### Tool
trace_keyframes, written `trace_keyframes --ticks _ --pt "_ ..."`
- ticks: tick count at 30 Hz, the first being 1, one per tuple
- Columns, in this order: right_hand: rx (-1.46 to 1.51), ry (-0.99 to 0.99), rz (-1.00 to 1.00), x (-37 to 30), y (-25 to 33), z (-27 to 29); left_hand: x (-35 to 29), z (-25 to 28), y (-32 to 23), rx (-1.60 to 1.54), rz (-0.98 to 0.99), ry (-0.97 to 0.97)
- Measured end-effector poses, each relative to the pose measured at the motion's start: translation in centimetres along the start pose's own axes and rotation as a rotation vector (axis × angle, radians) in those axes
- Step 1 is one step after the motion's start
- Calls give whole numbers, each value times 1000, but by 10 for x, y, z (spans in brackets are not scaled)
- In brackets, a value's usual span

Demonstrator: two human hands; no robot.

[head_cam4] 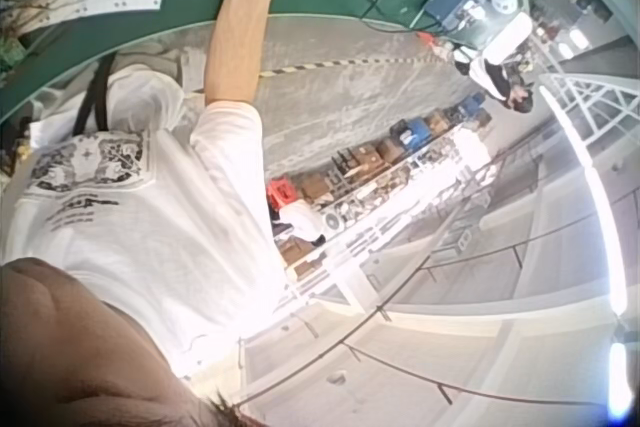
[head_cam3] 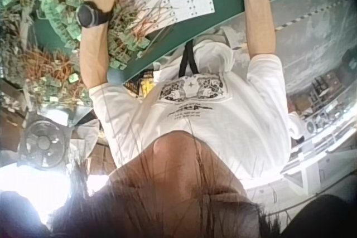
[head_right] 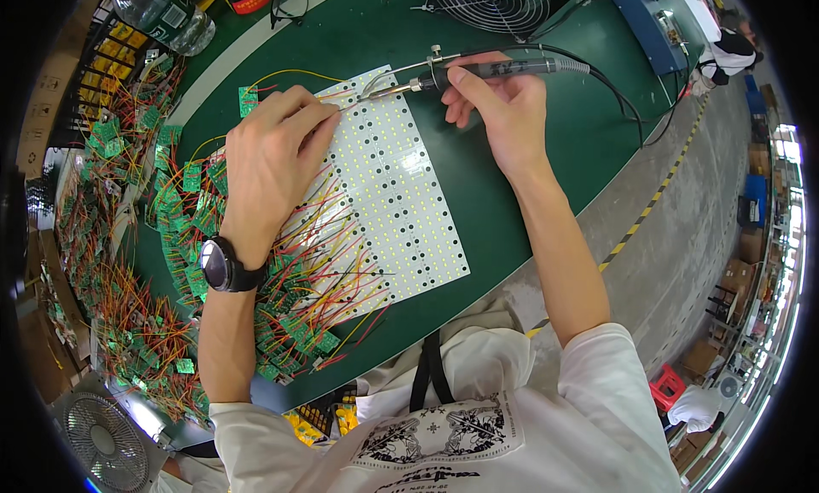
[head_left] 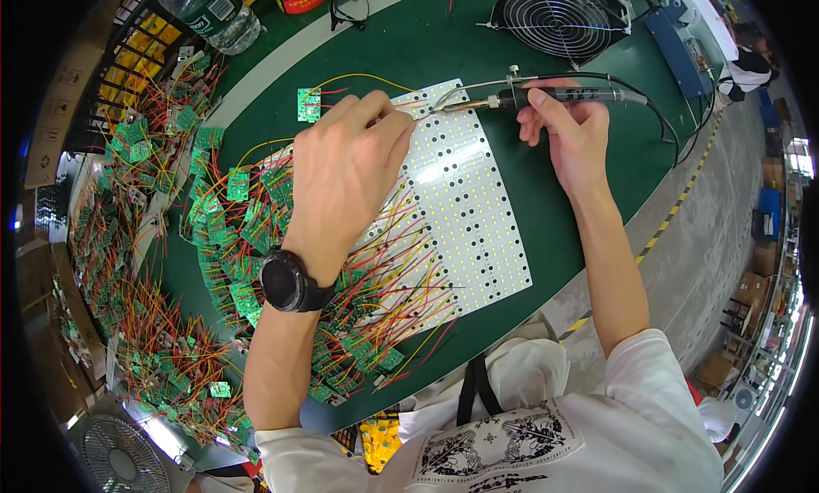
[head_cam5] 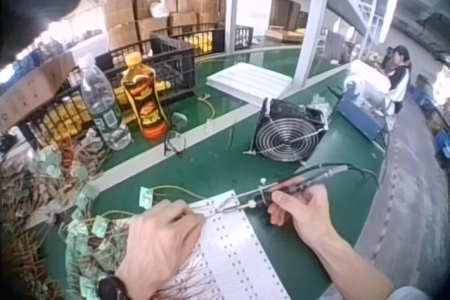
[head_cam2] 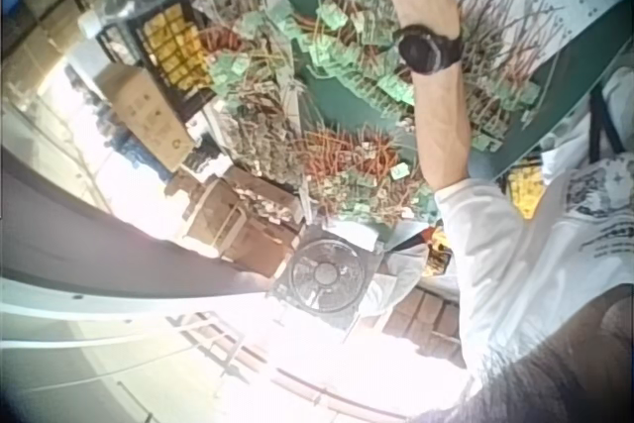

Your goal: The person solders wires from small circuit boards onto an LED panel using a soldering iron.

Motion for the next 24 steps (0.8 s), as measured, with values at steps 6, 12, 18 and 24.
trace_keyframes --ticks 6,12,18,24 --pt "5 3 -3 0 1 -1 -1 0 1 1 2 20" --pt "9 1 -5 -1 2 -1 0 -1 0 21 7 29" --pt "5 2 -2 0 1 -1 -1 -1 -1 38 4 25" --pt "12 -8 -2 -1 1 0 -1 -1 -1 37 1 24"
Point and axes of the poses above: each hand's wrist, its own x-axis towards the middle knuckle, its own z-axis out of the back of the hand, y = z × x, the point moved 9 cm from there along x, towards the middle knuckle, and after that the axes turned 8 degrees about y, right-handed, at the moved point
